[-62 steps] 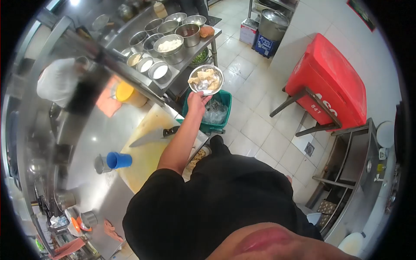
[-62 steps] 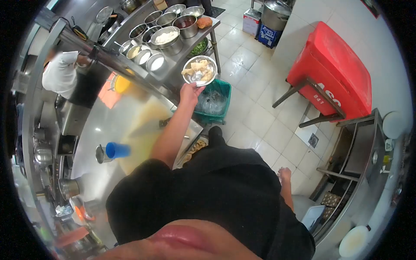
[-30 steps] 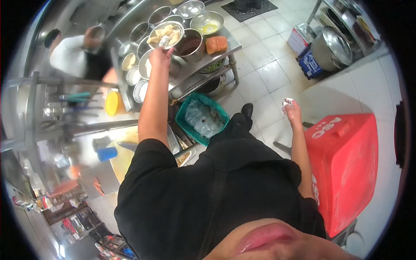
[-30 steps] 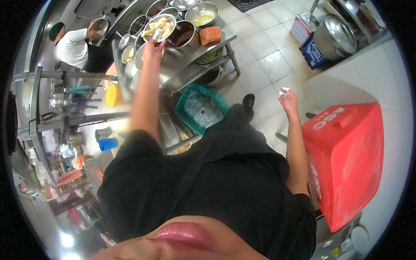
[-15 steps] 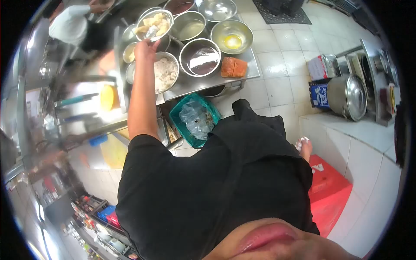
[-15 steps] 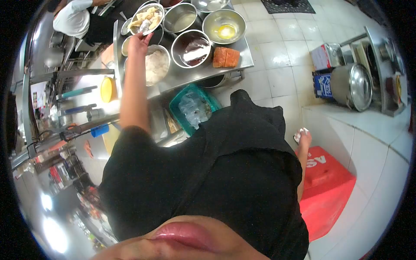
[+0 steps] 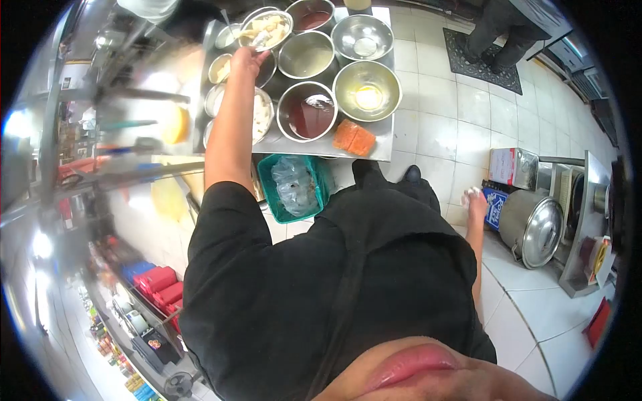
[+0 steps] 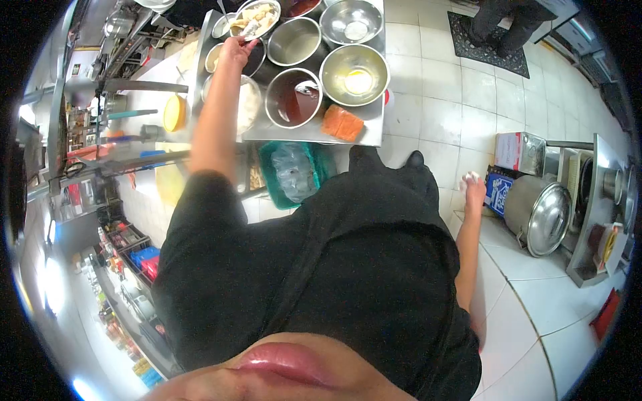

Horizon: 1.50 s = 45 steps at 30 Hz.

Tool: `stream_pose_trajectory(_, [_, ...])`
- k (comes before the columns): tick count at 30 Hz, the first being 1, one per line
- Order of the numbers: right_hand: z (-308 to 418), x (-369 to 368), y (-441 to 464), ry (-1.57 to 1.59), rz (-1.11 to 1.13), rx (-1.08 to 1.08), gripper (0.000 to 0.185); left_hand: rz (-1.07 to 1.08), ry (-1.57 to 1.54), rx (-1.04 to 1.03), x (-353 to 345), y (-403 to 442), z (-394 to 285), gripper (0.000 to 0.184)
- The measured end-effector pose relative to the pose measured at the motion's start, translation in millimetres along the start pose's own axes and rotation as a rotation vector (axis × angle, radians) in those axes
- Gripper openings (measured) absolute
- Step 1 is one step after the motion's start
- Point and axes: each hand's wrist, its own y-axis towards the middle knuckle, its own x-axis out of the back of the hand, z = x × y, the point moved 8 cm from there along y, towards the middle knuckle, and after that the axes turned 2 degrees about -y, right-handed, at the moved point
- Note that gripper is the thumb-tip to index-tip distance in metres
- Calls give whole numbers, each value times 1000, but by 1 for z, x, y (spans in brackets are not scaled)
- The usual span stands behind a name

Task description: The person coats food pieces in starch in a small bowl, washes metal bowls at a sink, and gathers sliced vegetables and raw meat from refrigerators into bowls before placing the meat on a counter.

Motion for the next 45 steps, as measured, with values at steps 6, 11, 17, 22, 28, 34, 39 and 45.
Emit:
stream_pose_trajectory(6, [185, -119, 53, 16, 307, 363, 40, 16, 98, -43, 18, 37, 23, 26])
stream_pose_trajectory(11, [321, -269, 1, -383, 542, 811, 53, -60, 144, -82, 19, -17, 10, 31])
stream_pose_trajectory(17, [361, -387, -12, -1010, 600, 942, 60, -107, 228, -295, 3, -111, -24, 31])
stream_pose_trajectory(22, [340, -423, 5, -1049, 713, 929, 45, 38, 132, -376, -4, -179, 3, 28])
stream_pose_trajectory(28, [347, -397, 16, -923, 599, 994, 32, -5, 140, -292, -18, -217, 33, 20])
stream_pose_trajectory(34, [374, -308, 32, -756, 427, 1234, 29, 187, 314, -253, -92, -226, 57, 12])
stream_pose_trajectory(39, [409, -193, 35, -650, 290, 946, 26, 524, 258, -172, -197, -232, 112, 14])
stream_pose_trajectory(45, [408, -55, 51, -550, 28, 843, 26, 777, 303, 150, -336, -278, 214, 18])
